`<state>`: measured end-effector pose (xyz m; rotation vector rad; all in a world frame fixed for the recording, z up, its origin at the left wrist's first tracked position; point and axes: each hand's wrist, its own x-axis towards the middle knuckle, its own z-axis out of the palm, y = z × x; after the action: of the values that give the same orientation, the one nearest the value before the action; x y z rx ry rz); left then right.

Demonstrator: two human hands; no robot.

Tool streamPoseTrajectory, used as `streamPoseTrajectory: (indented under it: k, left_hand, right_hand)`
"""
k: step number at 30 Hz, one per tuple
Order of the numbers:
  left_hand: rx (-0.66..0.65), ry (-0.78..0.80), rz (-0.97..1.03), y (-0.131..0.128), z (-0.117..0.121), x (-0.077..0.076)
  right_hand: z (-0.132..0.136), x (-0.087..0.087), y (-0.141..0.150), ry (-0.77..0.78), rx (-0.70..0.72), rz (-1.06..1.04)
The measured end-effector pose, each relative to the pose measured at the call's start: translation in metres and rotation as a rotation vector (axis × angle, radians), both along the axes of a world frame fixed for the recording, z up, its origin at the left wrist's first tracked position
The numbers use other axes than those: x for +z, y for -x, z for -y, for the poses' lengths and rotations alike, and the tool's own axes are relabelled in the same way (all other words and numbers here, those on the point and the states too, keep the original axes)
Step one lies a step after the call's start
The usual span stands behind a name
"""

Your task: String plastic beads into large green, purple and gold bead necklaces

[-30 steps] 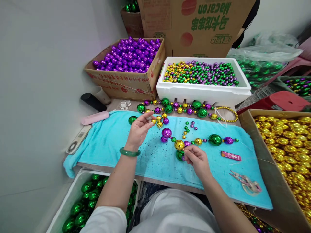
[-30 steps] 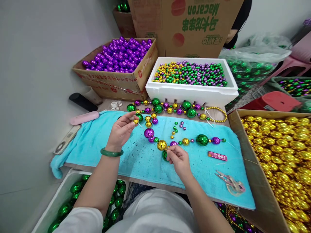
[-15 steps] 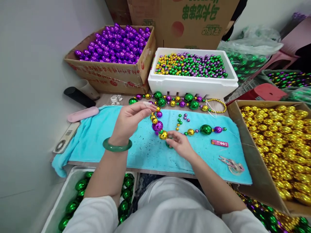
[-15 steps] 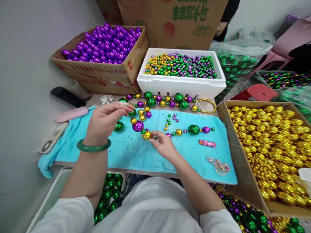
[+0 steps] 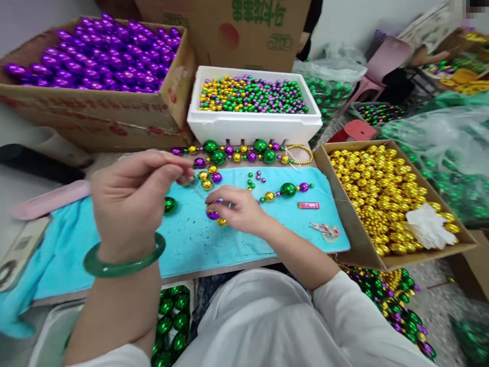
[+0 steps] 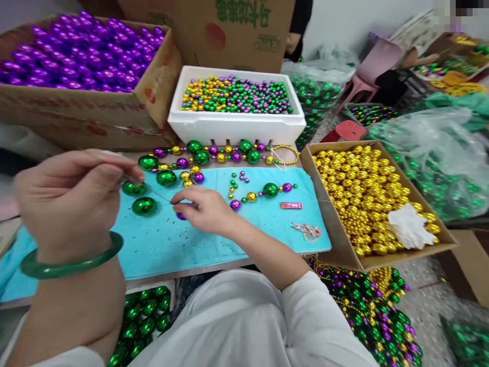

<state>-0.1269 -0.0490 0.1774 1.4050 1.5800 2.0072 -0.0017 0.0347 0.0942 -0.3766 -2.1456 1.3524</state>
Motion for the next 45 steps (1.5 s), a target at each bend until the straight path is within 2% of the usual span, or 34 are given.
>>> streamPoseTrajectory:
  k: [3,5,6,9,10,13,16,19,23,26,30,37,40,45]
  left_hand:
    - [0.052,0.025,0.058,0.000,0.004,-0.003]
    - [-0.007,0.046,0.113,0.003,0.005,-0.011]
    - [-0.078,0.066,0.134,0.004,0.004,-0.018]
    - [-0.324,0.241,0.174,0.008,-0.002,-0.051]
    - [-0.355,0.321,0.199,0.008,-0.004,-0.064]
    - [-0.319,0.396,0.303,0.003,-0.007,-0.098]
    - [-0.270,0.392,0.298,-0.002,-0.007,-0.116]
    - [-0.278,0.427,0.283,-0.005,-0.006,-0.123]
    - [-0.320,0.380,0.372,-0.007,-0.006,-0.127]
    - [-0.311,0.369,0.351,-0.010,-0.007,-0.130]
    - [-0.224,0.401,0.194,-0.017,-0.005,-0.133]
    - [-0.064,0.403,-0.215,-0.031,0.004,-0.142]
    - [-0.016,0.389,-0.325,-0.037,0.009,-0.148]
    - [0.046,0.417,-0.428,-0.051,0.014,-0.162]
  right_hand:
    - [-0.001,0.002,0.000,-0.080,0.026,0.057]
    - [-0.003,0.005,0.000,-0.018,-0.001,0.071]
    - [-0.005,0.006,0.000,0.045,-0.012,0.054]
    - [-0.010,0.008,0.001,0.239,0.003,-0.053]
    - [-0.012,0.008,0.001,0.278,0.013,-0.081]
    - [-0.015,0.010,0.000,0.339,0.026,-0.093]
    - [-0.019,0.012,-0.004,0.403,0.020,-0.106]
    - [-0.022,0.011,-0.008,0.443,0.012,-0.155]
    - [-0.024,-0.001,-0.008,0.390,-0.066,-0.125]
    - [-0.023,-0.009,-0.008,0.466,-0.086,-0.106]
    - [-0.020,-0.014,-0.011,0.644,-0.086,-0.106]
    - [-0.007,-0.019,-0.018,0.899,-0.130,-0.141]
    - [0.000,-0.012,-0.023,0.922,-0.120,-0.157]
    - [0.011,0.025,-0.042,0.737,-0.069,-0.262]
